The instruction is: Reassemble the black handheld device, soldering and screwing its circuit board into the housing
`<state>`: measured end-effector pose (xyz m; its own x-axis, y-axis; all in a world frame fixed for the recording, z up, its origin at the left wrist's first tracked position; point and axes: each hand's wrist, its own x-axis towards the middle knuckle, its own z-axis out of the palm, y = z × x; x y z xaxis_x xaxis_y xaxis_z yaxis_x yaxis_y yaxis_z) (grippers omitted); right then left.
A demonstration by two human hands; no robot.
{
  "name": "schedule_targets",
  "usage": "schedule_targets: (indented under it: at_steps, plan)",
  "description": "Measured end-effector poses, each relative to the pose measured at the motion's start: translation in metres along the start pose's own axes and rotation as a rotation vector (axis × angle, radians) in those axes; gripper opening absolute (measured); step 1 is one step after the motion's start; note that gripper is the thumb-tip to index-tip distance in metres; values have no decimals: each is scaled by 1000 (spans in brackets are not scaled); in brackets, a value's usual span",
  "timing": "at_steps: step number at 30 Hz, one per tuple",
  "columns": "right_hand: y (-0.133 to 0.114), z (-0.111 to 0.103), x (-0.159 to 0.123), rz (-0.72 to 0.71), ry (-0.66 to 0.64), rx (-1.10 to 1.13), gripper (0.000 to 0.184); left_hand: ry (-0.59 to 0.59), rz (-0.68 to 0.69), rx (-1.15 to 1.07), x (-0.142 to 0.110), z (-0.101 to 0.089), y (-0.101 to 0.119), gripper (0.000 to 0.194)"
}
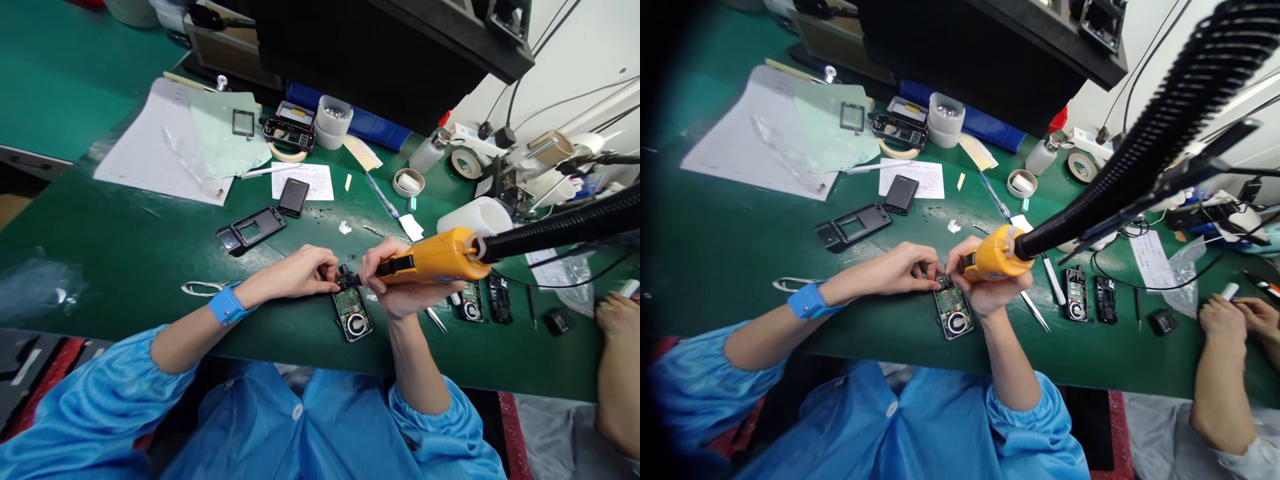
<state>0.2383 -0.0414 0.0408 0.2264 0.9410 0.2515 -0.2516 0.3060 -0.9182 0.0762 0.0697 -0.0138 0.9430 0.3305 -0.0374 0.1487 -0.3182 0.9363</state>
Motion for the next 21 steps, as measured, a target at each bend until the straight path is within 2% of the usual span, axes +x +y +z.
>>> schedule_targets:
  at_steps: [10,14,21]
  plan:
    - [2,-6,-1,11,-44,27,76,7,16,0,-2,-1,0,23]
    - [-1,-4,1,-2,-10,14,73,43,63,12,0,1,-1,24]
    - [-23,-5,6,-48,65,-80,76,90,157,0,11,13,-4,8]
